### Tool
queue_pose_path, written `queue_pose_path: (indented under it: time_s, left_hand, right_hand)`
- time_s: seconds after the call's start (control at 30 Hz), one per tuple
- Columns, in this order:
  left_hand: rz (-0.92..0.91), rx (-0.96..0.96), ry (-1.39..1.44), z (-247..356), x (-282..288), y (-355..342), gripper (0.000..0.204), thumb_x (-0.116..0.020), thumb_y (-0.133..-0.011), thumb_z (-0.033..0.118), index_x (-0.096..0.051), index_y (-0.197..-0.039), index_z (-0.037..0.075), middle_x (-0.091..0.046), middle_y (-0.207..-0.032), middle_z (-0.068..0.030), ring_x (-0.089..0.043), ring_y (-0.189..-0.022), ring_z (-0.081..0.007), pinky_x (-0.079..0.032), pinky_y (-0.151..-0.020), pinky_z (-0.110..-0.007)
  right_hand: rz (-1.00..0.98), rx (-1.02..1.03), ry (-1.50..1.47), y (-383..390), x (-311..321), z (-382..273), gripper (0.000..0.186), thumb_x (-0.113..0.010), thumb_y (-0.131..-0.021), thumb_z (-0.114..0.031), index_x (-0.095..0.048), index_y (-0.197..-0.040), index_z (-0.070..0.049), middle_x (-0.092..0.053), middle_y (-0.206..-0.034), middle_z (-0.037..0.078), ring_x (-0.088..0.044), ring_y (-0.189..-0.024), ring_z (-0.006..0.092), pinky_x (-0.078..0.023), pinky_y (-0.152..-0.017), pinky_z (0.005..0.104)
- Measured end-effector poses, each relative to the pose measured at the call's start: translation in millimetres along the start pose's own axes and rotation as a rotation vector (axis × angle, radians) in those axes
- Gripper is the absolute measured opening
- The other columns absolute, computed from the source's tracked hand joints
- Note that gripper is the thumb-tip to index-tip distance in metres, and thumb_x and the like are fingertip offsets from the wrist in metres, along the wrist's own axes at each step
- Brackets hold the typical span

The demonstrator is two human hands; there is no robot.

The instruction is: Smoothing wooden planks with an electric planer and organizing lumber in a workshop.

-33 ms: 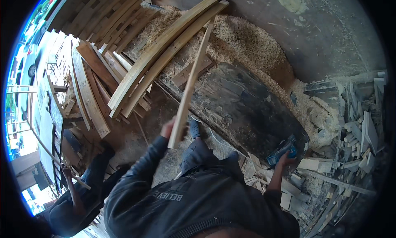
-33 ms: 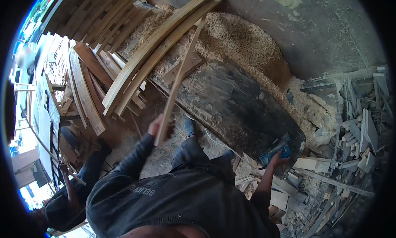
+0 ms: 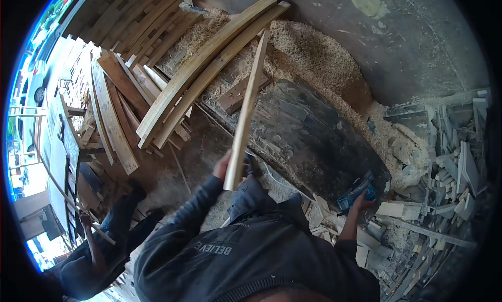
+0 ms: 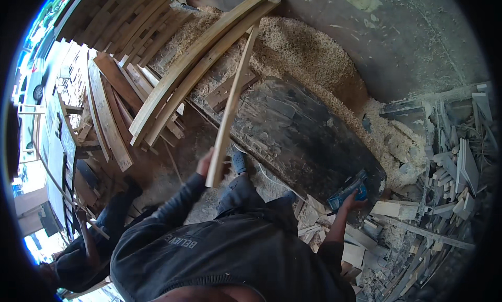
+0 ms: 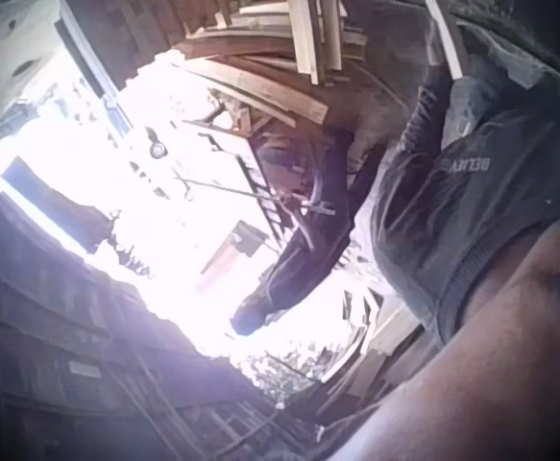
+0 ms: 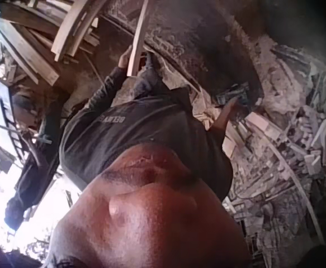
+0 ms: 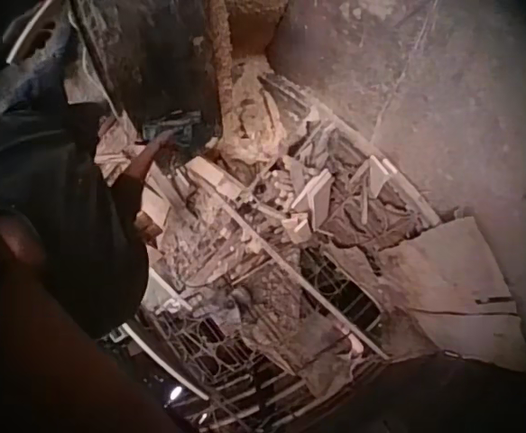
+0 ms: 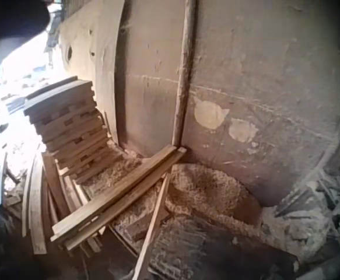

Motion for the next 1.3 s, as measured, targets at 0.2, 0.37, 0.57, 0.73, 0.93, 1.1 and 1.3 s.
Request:
queue_pose_path:
  time_s: [0.2, 0.37, 0.57, 0.73, 0.93, 1.1, 1.3]
  left_hand:
    - [-0.783, 0.096, 0.374, -103.6, -115.2, -55.1, 0.058, -0.051, -0.1, 0.055, -0.053, -0.136, 0.01, -0.065, -0.115, -0.0069, -0.063, -0.103, -0.0253, -0.048, -0.096, -0.037]
    - [0.343, -0.491, -0.638, -100.9, -177.6, -126.8, 0.079, -0.073, -0.084, 0.058, -0.046, -0.145, 0.017, -0.056, -0.128, -0.0121, -0.062, -0.104, -0.0323, -0.052, -0.086, -0.043]
    - [0.015, -0.256, -0.188, -152.7, -252.3, -244.5, 0.055, -0.074, -0.088, 0.035, -0.054, -0.128, 0.004, -0.064, -0.113, -0.0128, -0.068, -0.096, -0.0256, -0.057, -0.069, -0.042]
    - [0.331, -0.678, -0.626, -181.1, -255.2, -191.7, 0.031, -0.063, -0.093, 0.029, -0.066, -0.106, 0.001, -0.068, -0.086, -0.0117, -0.069, -0.069, -0.0267, -0.055, -0.057, -0.041]
    - [-0.247, -0.269, -0.246, -403.2, -312.1, 8.4, 0.031, -0.065, -0.095, 0.024, -0.065, -0.12, 0.005, -0.066, -0.111, -0.0065, -0.062, -0.107, -0.0213, -0.047, -0.093, -0.036]
    - [-0.124, -0.184, -0.038, -380.8, -338.5, -15.0, 0.063, -0.061, -0.097, 0.045, -0.044, -0.146, 0.009, -0.056, -0.136, -0.0101, -0.055, -0.124, -0.0208, -0.045, -0.103, -0.039]
    - [0.087, -0.208, -0.313, -255.0, -263.5, -175.2, 0.051, -0.07, -0.094, 0.039, -0.052, -0.131, 0.008, -0.065, -0.113, -0.0094, -0.065, -0.104, -0.0238, -0.055, -0.09, -0.044]
  right_hand:
    - [-0.543, -0.359, -0.599, -58.4, -54.8, 50.4, 0.067, -0.071, -0.092, -0.023, -0.038, -0.145, -0.001, -0.06, -0.124, 0.022, -0.068, -0.097, 0.033, -0.06, -0.077, 0.0419]
    - [-0.647, -0.183, -0.637, -59.3, -45.0, 31.4, 0.064, -0.07, -0.093, -0.021, -0.037, -0.144, -0.001, -0.061, -0.113, 0.02, -0.067, -0.079, 0.0228, -0.06, -0.06, 0.0336]
    - [-0.742, 0.031, -0.77, -43.3, -17.4, 16.9, 0.069, -0.07, -0.094, -0.022, -0.031, -0.147, 0.001, -0.057, -0.118, 0.022, -0.068, -0.081, 0.0244, -0.06, -0.059, 0.033]
    - [-0.769, 0.362, -0.412, -49.8, -8.3, 11.9, 0.09, -0.07, -0.091, -0.038, -0.019, -0.154, 0.002, -0.038, -0.146, 0.031, -0.057, -0.117, 0.044, -0.047, -0.103, 0.0518]
    - [-0.796, 0.952, -0.368, -11.5, 87.3, 16.8, 0.082, -0.062, -0.097, -0.04, -0.021, -0.155, 0.002, -0.04, -0.148, 0.03, -0.047, -0.132, 0.0353, -0.038, -0.111, 0.0498]
    - [-1.916, -0.107, -0.487, 54.7, 126.4, 40.0, 0.054, -0.059, -0.101, -0.031, -0.044, -0.143, -0.001, -0.063, -0.122, 0.015, -0.062, -0.113, 0.024, -0.046, -0.102, 0.0376]
    - [-1.659, 0.834, -0.366, 18.6, 137.3, 26.3, 0.058, -0.07, -0.091, -0.022, -0.048, -0.14, 0.0, -0.067, -0.122, 0.018, -0.065, -0.108, 0.0232, -0.05, -0.095, 0.0359]
Point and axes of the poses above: each hand's wrist, its own y-axis away from the middle knuckle, its own x-axis out of the back of the hand, z = x × y, the point moved 7 cm from there along -y, towards the middle knuckle
